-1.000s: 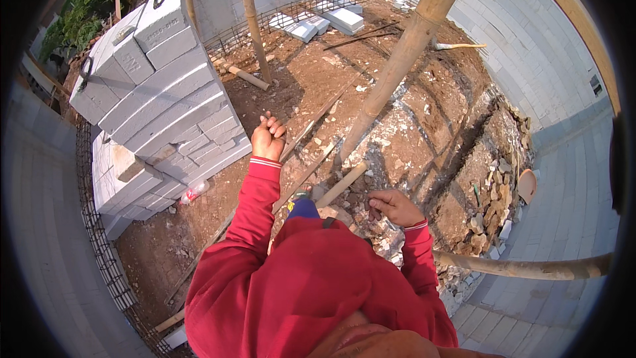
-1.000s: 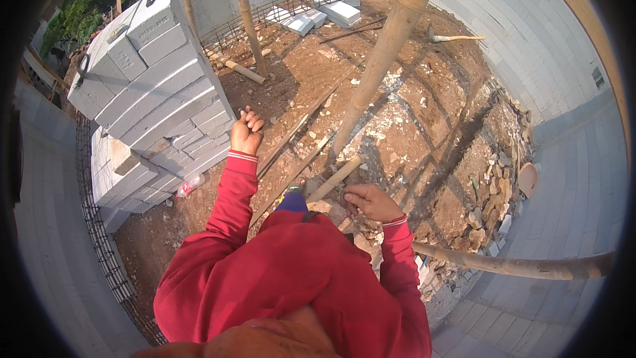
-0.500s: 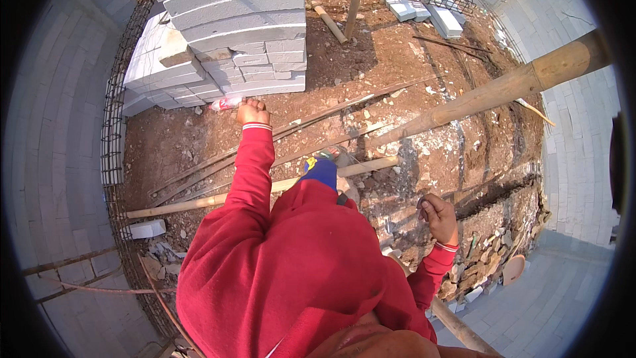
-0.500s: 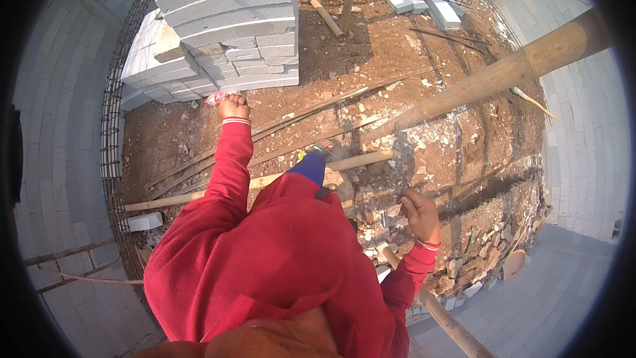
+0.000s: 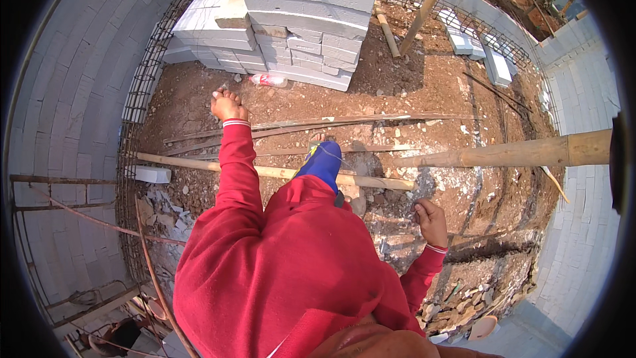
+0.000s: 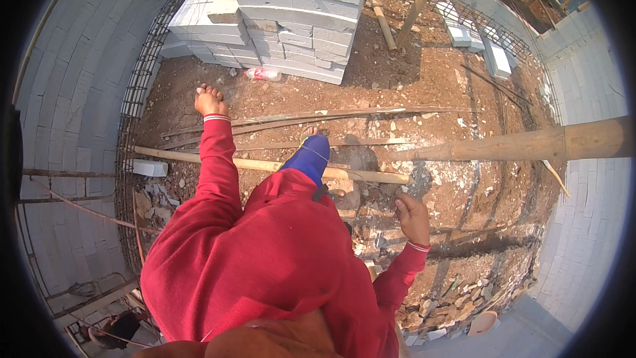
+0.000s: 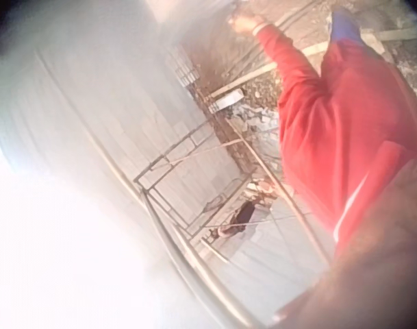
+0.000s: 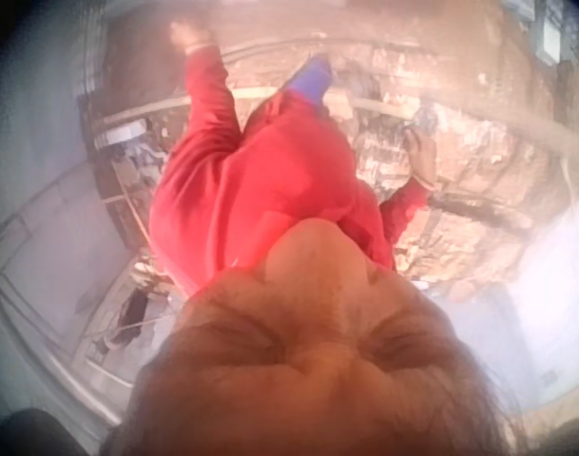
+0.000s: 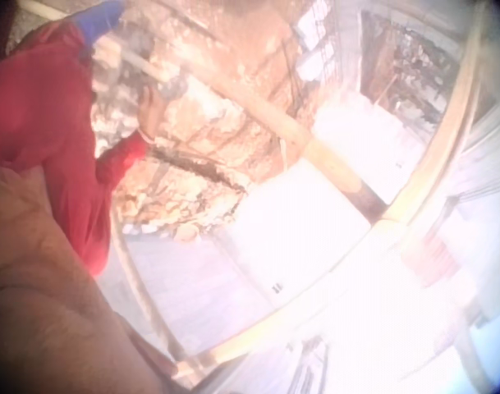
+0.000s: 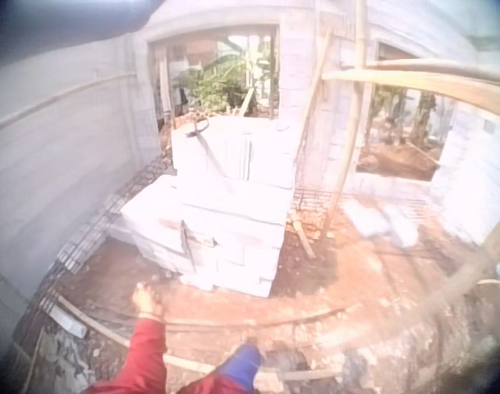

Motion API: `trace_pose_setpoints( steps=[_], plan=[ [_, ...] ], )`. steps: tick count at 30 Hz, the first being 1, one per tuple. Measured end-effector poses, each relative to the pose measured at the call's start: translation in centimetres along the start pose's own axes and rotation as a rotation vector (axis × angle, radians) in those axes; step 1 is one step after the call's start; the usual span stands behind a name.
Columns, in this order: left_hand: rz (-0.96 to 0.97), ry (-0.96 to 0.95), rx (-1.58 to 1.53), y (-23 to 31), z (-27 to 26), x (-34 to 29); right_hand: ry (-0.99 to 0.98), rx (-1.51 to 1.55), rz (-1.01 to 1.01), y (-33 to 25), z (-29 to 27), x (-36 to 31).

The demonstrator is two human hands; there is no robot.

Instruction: The person handles a bundle of rebar ties, separates individual ties, and uses a bamboo pole to adjust the position of the rebar. The person then sits on a rebar cage and continues to manipulate the ties.

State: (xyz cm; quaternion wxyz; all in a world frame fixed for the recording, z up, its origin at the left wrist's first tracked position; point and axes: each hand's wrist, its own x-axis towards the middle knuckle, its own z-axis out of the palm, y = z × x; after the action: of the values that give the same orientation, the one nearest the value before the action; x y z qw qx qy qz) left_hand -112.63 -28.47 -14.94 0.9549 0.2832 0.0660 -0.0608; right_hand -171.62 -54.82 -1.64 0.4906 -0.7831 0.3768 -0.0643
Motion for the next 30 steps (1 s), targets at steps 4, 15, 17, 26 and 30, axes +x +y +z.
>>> trace_pose_setpoints(
  steps=[4, 15, 17, 26, 30],
  plan=[
    [-0.029, 0.020, -0.139, 0.3, 2.7, -0.7, -0.013, 0.007, 0.017, 0.5, 0.0, 1.3],
    [0.336, 0.218, 0.383, 8.2, 7.9, 0.9, -0.040, 0.076, 0.045, 0.8, 1.8, 8.9],
    [0.365, 0.225, 0.410, 9.7, 7.3, 2.6, -0.089, 0.098, 0.052, 0.0, 3.7, 11.4],
    [0.046, 0.288, 0.097, 12.8, 4.3, 11.7, -0.406, 0.305, -0.010, -11.2, 11.6, 24.5],
    [-0.126, 0.150, 0.094, 9.8, 4.8, 14.8, -0.576, 0.223, -0.113, -17.6, 19.0, 31.3]
  ],
)
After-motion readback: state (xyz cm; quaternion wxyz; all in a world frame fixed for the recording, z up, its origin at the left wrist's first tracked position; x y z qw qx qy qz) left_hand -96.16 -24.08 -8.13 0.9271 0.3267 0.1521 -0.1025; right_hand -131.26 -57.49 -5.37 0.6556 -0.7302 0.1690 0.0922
